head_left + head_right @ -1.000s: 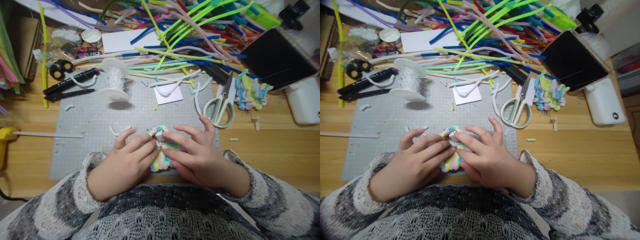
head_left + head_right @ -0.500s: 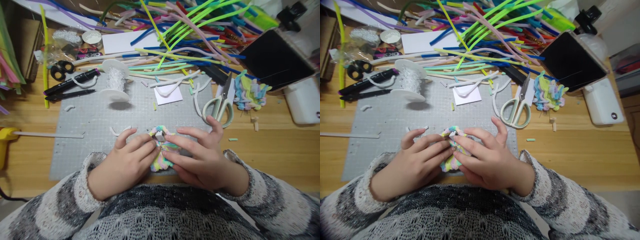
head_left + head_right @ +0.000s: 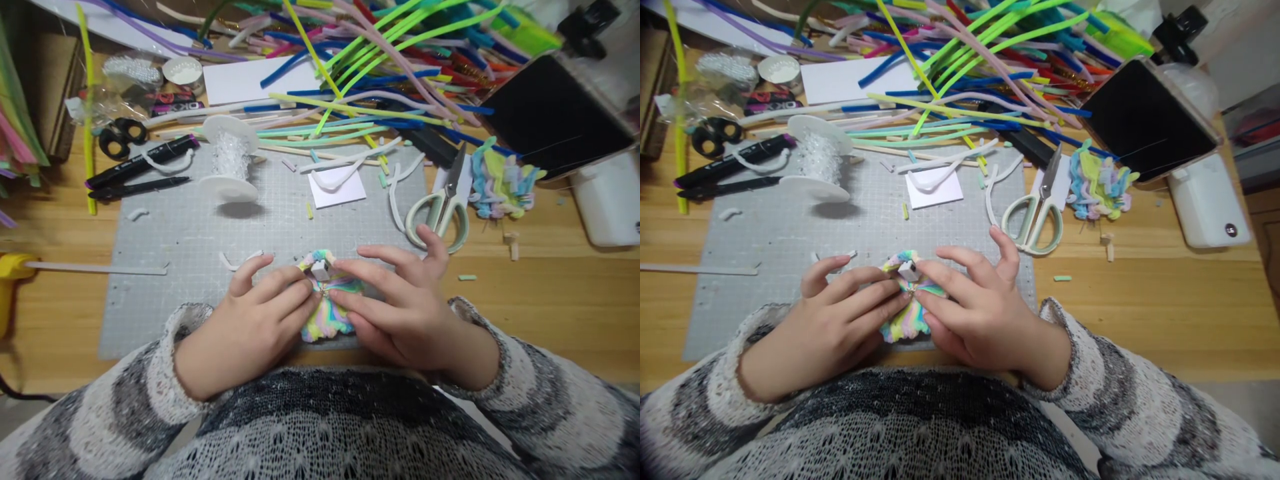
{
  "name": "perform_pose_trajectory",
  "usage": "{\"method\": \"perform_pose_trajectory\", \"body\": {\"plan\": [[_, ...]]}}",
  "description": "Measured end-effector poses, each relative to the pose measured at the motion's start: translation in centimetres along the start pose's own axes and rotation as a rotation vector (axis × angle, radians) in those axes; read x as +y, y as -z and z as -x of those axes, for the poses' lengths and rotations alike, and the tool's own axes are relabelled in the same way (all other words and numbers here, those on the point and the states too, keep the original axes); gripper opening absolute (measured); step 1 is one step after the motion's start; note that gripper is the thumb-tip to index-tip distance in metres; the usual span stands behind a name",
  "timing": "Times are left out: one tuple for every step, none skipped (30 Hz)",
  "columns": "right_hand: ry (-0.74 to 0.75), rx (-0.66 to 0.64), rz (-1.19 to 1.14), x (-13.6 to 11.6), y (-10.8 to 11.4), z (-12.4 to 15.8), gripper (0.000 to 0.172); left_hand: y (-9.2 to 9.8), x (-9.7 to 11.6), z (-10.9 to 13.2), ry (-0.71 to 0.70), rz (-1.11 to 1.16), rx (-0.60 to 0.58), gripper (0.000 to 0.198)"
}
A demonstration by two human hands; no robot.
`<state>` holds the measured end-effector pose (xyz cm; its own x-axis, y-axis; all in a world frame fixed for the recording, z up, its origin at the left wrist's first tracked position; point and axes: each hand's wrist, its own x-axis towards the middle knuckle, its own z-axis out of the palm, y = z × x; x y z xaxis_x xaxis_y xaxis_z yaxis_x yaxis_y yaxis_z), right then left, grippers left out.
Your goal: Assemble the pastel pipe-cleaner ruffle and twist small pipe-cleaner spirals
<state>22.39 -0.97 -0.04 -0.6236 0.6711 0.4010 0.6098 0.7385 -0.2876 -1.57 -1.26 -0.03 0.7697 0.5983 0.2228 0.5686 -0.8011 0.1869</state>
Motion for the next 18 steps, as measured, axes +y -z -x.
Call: {"method": "perform_pose_trajectory", "body": {"plan": [[-0.002,0.003,0.003,0.02,-0.05,0.0,0.017,0.0,-0.01,-0.03,-0.001,0.001,-0.001,0.025],[-0.007,0.005,0.007,0.03,-0.09,0.0,0.016,0.0,-0.01,-0.06,-0.001,0.003,-0.002,0.025],[-0.012,0.007,0.012,0.03,-0.14,0.0,0.015,0.01,-0.02,-0.08,-0.003,0.004,0.001,0.025],[-0.02,0.008,0.016,0.03,-0.17,0.01,0.015,0.02,-0.02,-0.09,-0.005,0.004,0.003,0.025],[-0.027,0.007,0.019,0.02,-0.2,0.02,0.015,0.04,-0.03,-0.09,-0.005,0.003,0.004,0.025],[-0.034,0.007,0.02,0.01,-0.22,0.02,0.015,0.07,-0.03,-0.09,-0.005,0.002,0.003,0.025],[-0.036,0.008,0.017,-0.01,-0.23,0.02,0.015,0.1,-0.04,-0.08,-0.006,0.001,0.003,0.025],[-0.036,0.007,0.013,-0.02,-0.22,0.02,0.016,0.13,-0.04,-0.07,-0.004,0.0,0.002,0.024],[-0.033,0.002,0.01,-0.03,-0.21,0.01,0.017,0.16,-0.05,-0.07,-0.005,0.001,0.001,0.024],[-0.029,-0.007,0.009,-0.04,-0.19,0.0,0.018,0.19,-0.06,-0.07,-0.003,0.002,-0.003,0.025],[-0.026,-0.02,0.011,-0.05,-0.18,-0.01,0.019,0.22,-0.07,-0.07,-0.002,0.005,-0.005,0.025],[-0.025,-0.033,0.014,-0.05,-0.18,-0.02,0.019,0.24,-0.08,-0.08,-0.001,0.008,-0.008,0.025],[-0.025,-0.046,0.019,-0.06,-0.18,-0.03,0.02,0.25,-0.09,-0.09,0.002,0.01,-0.011,0.025],[-0.027,-0.054,0.024,-0.06,-0.19,-0.03,0.019,0.26,-0.09,-0.1,0.002,0.012,-0.011,0.025],[-0.027,-0.055,0.027,-0.06,-0.21,-0.03,0.019,0.25,-0.1,-0.11,0.003,0.013,-0.011,0.025],[-0.026,-0.054,0.031,-0.07,-0.23,-0.03,0.019,0.23,-0.09,-0.11,0.003,0.014,-0.007,0.025],[-0.025,-0.051,0.034,-0.07,-0.24,-0.03,0.018,0.22,-0.08,-0.11,0.001,0.014,-0.002,0.025],[-0.021,-0.049,0.035,-0.07,-0.24,-0.03,0.018,0.2,-0.08,-0.11,0.001,0.013,0.002,0.025]]}}
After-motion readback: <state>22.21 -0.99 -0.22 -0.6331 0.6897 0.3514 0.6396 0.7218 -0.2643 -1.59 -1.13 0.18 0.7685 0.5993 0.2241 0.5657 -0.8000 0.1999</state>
